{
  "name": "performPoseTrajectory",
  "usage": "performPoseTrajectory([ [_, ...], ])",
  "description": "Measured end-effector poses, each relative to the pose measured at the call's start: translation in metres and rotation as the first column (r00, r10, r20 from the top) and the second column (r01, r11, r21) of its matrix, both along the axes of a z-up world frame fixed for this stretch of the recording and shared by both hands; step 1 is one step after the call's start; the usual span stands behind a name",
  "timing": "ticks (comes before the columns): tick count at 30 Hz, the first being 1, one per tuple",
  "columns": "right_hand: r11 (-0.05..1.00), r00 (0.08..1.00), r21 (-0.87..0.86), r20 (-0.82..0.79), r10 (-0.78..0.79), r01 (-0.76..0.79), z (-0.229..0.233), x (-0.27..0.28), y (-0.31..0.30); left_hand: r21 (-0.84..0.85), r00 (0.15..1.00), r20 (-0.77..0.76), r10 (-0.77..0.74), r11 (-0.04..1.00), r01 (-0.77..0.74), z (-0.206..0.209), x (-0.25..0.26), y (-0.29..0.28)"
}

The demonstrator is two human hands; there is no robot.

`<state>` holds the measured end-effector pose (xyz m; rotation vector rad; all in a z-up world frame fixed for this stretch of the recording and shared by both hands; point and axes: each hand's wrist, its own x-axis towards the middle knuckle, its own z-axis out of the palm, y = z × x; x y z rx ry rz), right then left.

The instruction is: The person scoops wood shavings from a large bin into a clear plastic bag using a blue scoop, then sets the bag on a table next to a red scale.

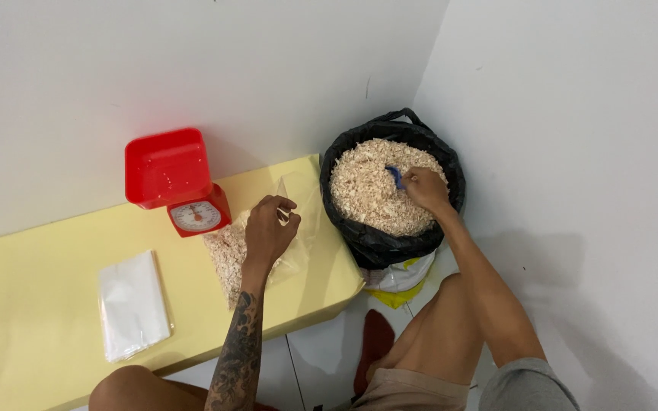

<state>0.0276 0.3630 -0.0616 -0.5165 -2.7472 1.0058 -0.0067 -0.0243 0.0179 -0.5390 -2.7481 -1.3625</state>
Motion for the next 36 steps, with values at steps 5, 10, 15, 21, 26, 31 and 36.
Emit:
performPoseTrajectory([
  [5,0.924,0.986,-0.35,-0.004,-0.164,0.153,0.002,0.006,0.018,0.016,1.0,0.008,0.005,1.0,-0.006,-0.005,-0.003,-0.001],
  [10,0.836,0.963,-0.494,0.008,-0.27,0.238,0.024,0.021,0.012,0.022,1.0,0.013,0.007,1.0,-0.008,-0.001,-0.002,0.0],
  [15,0.832,0.963,-0.515,-0.046,-0.267,0.206,0.042,0.034,-0.006,0.026,1.0,-0.026,-0.006,1.0,0.006,-0.003,-0.002,-0.003],
  [21,0.803,0.961,-0.576,-0.097,-0.257,0.157,0.074,0.042,-0.03,0.074,0.999,-0.043,0.002,0.997,0.002,0.001,0.003,-0.006],
  [26,0.801,0.986,-0.596,-0.094,-0.139,0.056,0.082,0.032,-0.074,0.146,1.0,-0.03,0.01,0.989,-0.006,-0.015,-0.004,-0.006],
  [31,0.738,0.991,-0.67,-0.135,-0.018,-0.078,0.091,0.018,-0.132,0.185,0.999,-0.03,0.016,0.983,-0.011,-0.013,-0.002,-0.007],
  [36,0.95,0.935,-0.062,-0.209,0.287,-0.305,0.092,0.017,-0.188,0.219,0.998,-0.047,0.041,0.975,-0.03,-0.001,0.003,-0.012],
])
